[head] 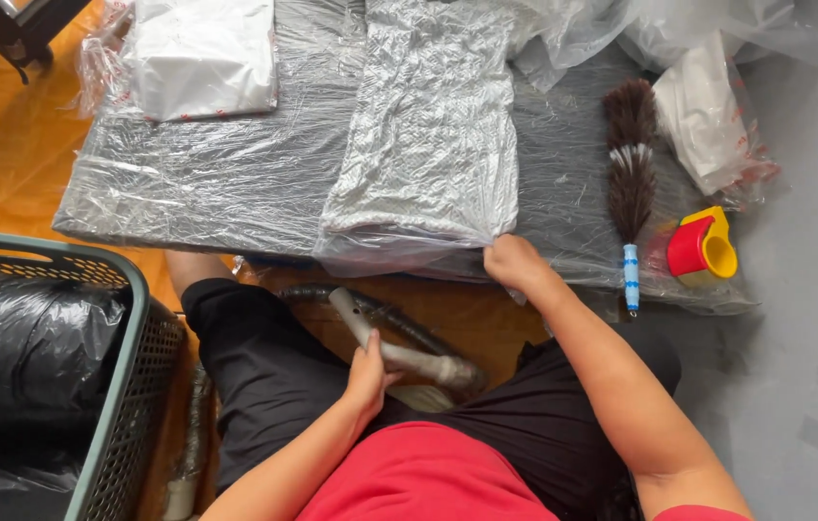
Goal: Rolling a foam cushion, securing it with tape, and placing it into a black plastic bag.
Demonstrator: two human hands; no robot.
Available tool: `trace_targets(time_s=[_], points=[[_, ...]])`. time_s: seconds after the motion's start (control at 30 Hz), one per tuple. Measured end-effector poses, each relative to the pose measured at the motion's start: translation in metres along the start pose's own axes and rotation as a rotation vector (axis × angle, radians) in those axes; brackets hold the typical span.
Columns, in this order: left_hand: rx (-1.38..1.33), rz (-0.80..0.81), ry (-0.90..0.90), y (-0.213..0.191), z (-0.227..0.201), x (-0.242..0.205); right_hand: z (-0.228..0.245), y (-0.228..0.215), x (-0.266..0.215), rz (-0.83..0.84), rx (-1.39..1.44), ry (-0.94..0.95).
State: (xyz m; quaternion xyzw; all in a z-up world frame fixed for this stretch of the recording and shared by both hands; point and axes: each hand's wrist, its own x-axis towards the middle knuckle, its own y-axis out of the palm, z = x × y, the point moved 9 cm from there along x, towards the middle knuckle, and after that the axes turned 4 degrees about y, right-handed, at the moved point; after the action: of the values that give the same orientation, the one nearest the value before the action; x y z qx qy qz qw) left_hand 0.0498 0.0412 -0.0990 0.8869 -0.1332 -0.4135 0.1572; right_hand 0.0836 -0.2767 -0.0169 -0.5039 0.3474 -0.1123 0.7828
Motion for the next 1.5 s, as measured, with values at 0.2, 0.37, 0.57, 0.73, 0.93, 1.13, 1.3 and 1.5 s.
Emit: trace_targets(time_s=[0.2,0.37,0.57,0.73,0.93,1.13,1.3,1.5], points=[[-0.213,-0.017,-0.021,0.049,0.011,0.06,0.013,-0.006,-0.011,-0.096,-0.362,0.049],[-0.244,0.12,-0.03,0.077,0.04,0.121,0.03,-0.016,-0.037,-0.089,-0.43,0.094],[-0.416,0.28,-0.011,0.11,0.037,0.143,0.027,-0.016,-0.039,-0.057,-0.424,0.101],[-0.421,0.508,0.001,0.14,0.054,0.162,0.045,-0.021,-0.05,-0.114,-0.484,0.047],[-0.144,0.284,0.045,0.129,0.029,0.123,0.036,-0.014,-0.041,-0.144,-0.49,0.018],[0.042,0.425,0.164,0.099,0.019,0.095,0.04,-0.021,-0.051,-0.087,-0.446,0.061],[0.284,0.303,0.385,0.0,-0.009,0.055,0.023,-0.013,-0.035,-0.042,-0.506,0.062],[0.615,-0.189,0.629,-0.173,-0.104,-0.109,0.023,-0.013,-0.035,0.008,-0.556,0.015]])
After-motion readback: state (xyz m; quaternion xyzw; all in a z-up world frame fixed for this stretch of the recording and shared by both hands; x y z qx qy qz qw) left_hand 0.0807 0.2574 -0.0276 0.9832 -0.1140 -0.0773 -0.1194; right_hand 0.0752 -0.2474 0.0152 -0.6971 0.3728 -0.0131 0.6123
